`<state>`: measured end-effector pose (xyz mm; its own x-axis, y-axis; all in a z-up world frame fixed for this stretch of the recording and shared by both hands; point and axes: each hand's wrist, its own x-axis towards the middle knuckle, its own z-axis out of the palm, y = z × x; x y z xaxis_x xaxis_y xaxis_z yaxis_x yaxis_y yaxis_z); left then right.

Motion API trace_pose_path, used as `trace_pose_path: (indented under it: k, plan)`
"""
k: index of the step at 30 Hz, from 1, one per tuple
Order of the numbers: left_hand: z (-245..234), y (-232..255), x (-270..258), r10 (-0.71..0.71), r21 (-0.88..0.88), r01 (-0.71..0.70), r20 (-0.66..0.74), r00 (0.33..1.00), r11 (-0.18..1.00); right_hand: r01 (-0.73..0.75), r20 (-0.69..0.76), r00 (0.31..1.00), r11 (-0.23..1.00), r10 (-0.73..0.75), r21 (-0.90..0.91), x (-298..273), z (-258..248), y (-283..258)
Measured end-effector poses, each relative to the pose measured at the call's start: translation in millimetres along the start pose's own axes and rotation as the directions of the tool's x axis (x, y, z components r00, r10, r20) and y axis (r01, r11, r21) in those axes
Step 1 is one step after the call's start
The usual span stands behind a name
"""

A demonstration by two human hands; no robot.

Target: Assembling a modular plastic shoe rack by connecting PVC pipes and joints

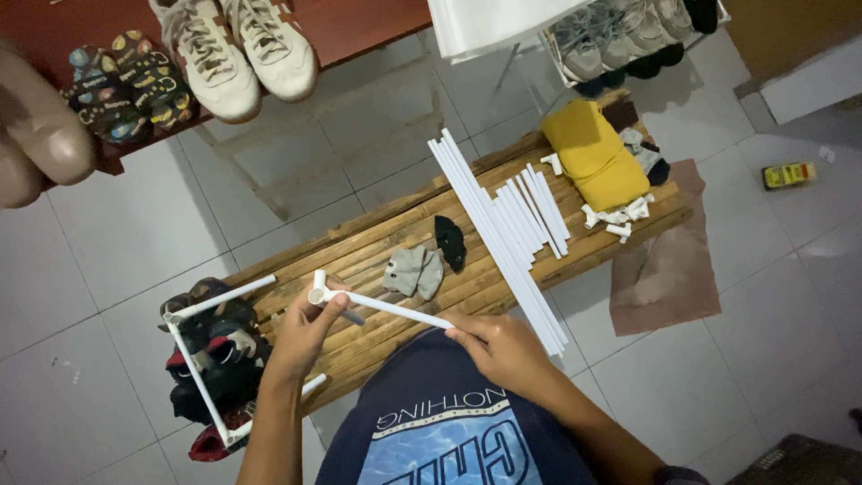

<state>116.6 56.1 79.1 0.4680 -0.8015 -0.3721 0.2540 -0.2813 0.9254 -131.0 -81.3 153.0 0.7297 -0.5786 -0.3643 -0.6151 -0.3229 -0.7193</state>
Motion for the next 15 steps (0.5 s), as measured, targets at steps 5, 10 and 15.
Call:
trace_pose_path:
  k: [5,10,15]
  plan:
    - [-16.7,-21.5,10.9,0.01,0.031,-0.011,0.024,1.0,0.999,0.013,0.062,0.998,0.983,-0.025,0.184,0.4,-2.7,6.7]
    - [-22.9,-11.2,8.2,0.034,0.062,-0.038,0.062,0.997,0.997,-0.031,0.079,0.997,0.931,0.003,0.364,8.3,12.7,30.3]
    - [-26.3,-1.3,7.0,0.073,0.064,-0.081,0.126,0.989,0.995,-0.095,0.202,0.979,0.867,-0.007,0.49,12.3,5.6,28.1]
